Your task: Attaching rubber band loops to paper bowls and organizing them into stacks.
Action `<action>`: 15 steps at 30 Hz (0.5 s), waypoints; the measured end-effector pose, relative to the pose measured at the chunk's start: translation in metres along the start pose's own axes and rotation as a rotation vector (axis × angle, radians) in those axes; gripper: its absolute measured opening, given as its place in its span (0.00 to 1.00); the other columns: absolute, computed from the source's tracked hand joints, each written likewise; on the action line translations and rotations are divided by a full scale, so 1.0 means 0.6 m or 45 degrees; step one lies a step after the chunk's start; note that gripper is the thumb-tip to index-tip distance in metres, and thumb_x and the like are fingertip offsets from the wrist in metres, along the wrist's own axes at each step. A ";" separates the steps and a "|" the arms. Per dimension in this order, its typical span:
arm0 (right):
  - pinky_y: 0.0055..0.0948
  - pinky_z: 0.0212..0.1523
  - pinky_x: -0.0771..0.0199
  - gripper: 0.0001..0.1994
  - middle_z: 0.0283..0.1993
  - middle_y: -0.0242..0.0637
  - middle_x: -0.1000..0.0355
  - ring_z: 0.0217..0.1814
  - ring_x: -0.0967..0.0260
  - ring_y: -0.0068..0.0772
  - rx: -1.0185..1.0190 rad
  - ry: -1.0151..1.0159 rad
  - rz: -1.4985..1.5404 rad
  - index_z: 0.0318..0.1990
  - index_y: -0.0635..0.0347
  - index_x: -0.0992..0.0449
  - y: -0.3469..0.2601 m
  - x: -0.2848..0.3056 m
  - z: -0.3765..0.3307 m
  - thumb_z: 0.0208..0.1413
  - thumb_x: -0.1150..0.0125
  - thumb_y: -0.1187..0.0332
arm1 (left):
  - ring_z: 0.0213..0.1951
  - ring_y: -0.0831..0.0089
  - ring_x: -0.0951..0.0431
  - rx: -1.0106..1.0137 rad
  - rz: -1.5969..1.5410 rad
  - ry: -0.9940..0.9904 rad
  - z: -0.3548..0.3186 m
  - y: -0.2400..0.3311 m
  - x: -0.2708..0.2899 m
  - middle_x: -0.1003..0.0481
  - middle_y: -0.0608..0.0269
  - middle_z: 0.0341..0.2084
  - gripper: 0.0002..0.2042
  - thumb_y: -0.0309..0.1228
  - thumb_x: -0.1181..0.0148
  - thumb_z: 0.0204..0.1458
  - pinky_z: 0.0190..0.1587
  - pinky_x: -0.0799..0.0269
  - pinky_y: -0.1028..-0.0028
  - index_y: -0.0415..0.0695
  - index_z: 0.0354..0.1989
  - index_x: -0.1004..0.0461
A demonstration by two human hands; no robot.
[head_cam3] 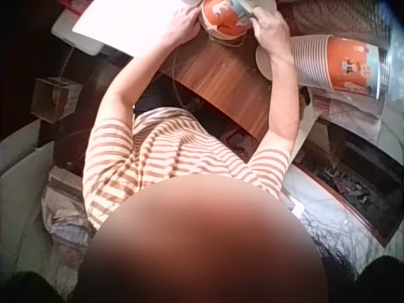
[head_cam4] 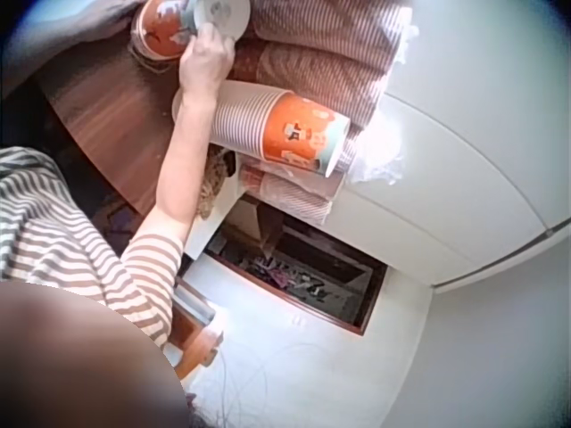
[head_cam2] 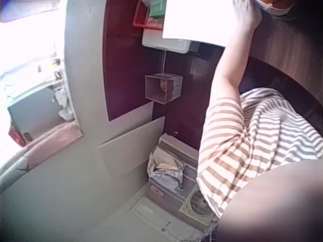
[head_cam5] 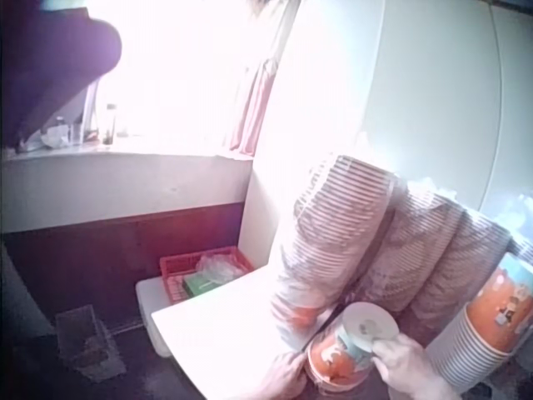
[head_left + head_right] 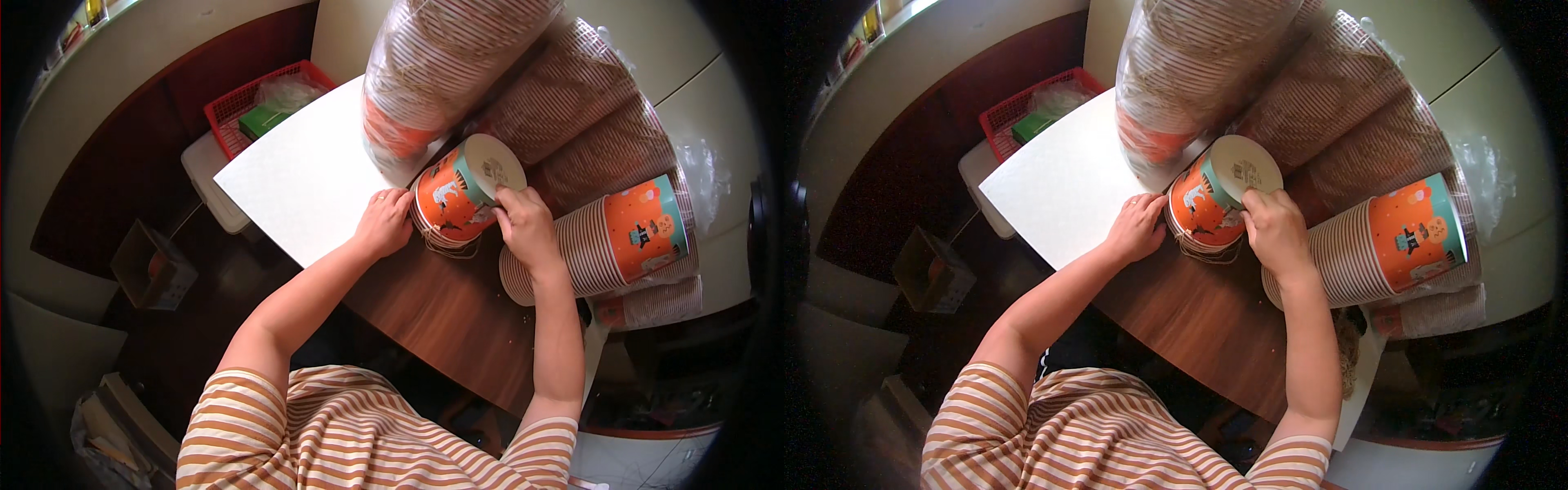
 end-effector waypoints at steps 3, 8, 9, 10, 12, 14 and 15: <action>0.39 0.38 0.32 0.11 0.35 0.41 0.28 0.37 0.34 0.47 -0.020 -0.046 -0.020 0.36 0.61 0.30 0.003 -0.002 -0.003 0.43 0.39 0.77 | 0.51 0.56 0.33 -0.003 -0.007 0.010 0.000 0.002 0.000 0.31 0.52 0.46 0.22 0.25 0.47 0.41 0.58 0.43 0.63 0.39 0.49 0.34; 0.40 0.39 0.33 0.12 0.35 0.41 0.28 0.37 0.34 0.47 -0.029 -0.049 -0.029 0.38 0.61 0.30 0.002 -0.004 -0.006 0.44 0.39 0.76 | 0.51 0.57 0.33 -0.002 -0.008 0.017 0.000 0.002 0.001 0.31 0.52 0.45 0.21 0.25 0.47 0.40 0.58 0.42 0.63 0.39 0.48 0.34; 0.40 0.39 0.33 0.12 0.35 0.41 0.28 0.37 0.35 0.47 -0.029 -0.044 -0.035 0.38 0.61 0.30 0.002 -0.005 -0.007 0.44 0.39 0.76 | 0.51 0.57 0.33 -0.003 -0.008 0.023 0.000 0.003 0.001 0.30 0.52 0.45 0.21 0.25 0.47 0.40 0.58 0.42 0.63 0.39 0.48 0.33; 0.40 0.39 0.33 0.12 0.35 0.41 0.28 0.37 0.35 0.47 -0.030 -0.043 -0.036 0.38 0.61 0.30 0.001 -0.006 -0.009 0.44 0.39 0.76 | 0.51 0.57 0.33 -0.004 -0.007 0.023 0.000 0.002 0.001 0.30 0.52 0.45 0.21 0.25 0.47 0.40 0.58 0.42 0.63 0.39 0.48 0.33; 0.41 0.44 0.34 0.14 0.41 0.43 0.28 0.41 0.35 0.48 -0.081 -0.040 -0.037 0.40 0.61 0.30 -0.004 -0.007 -0.015 0.43 0.38 0.75 | 0.51 0.56 0.33 -0.013 -0.002 0.031 -0.001 0.002 0.001 0.30 0.52 0.44 0.21 0.25 0.47 0.40 0.57 0.42 0.63 0.39 0.47 0.33; 0.42 0.46 0.35 0.15 0.45 0.44 0.30 0.44 0.35 0.49 -0.074 0.075 -0.090 0.40 0.62 0.30 -0.015 -0.006 -0.023 0.43 0.37 0.74 | 0.51 0.56 0.32 -0.014 0.002 0.030 -0.001 0.003 0.001 0.30 0.52 0.44 0.21 0.25 0.47 0.40 0.57 0.42 0.63 0.39 0.47 0.33; 0.43 0.49 0.36 0.15 0.49 0.46 0.32 0.48 0.36 0.49 -0.065 0.189 -0.143 0.40 0.62 0.31 -0.020 -0.001 -0.030 0.42 0.36 0.73 | 0.51 0.56 0.32 -0.014 0.005 0.029 0.000 0.004 0.001 0.30 0.52 0.44 0.21 0.25 0.47 0.40 0.57 0.42 0.63 0.39 0.47 0.33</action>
Point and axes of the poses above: each hand's wrist, its own z-axis towards the middle knuckle, its own x-axis out of the back of the hand, y = z × x, the point moved 3 cm from there along z, towards the middle knuckle
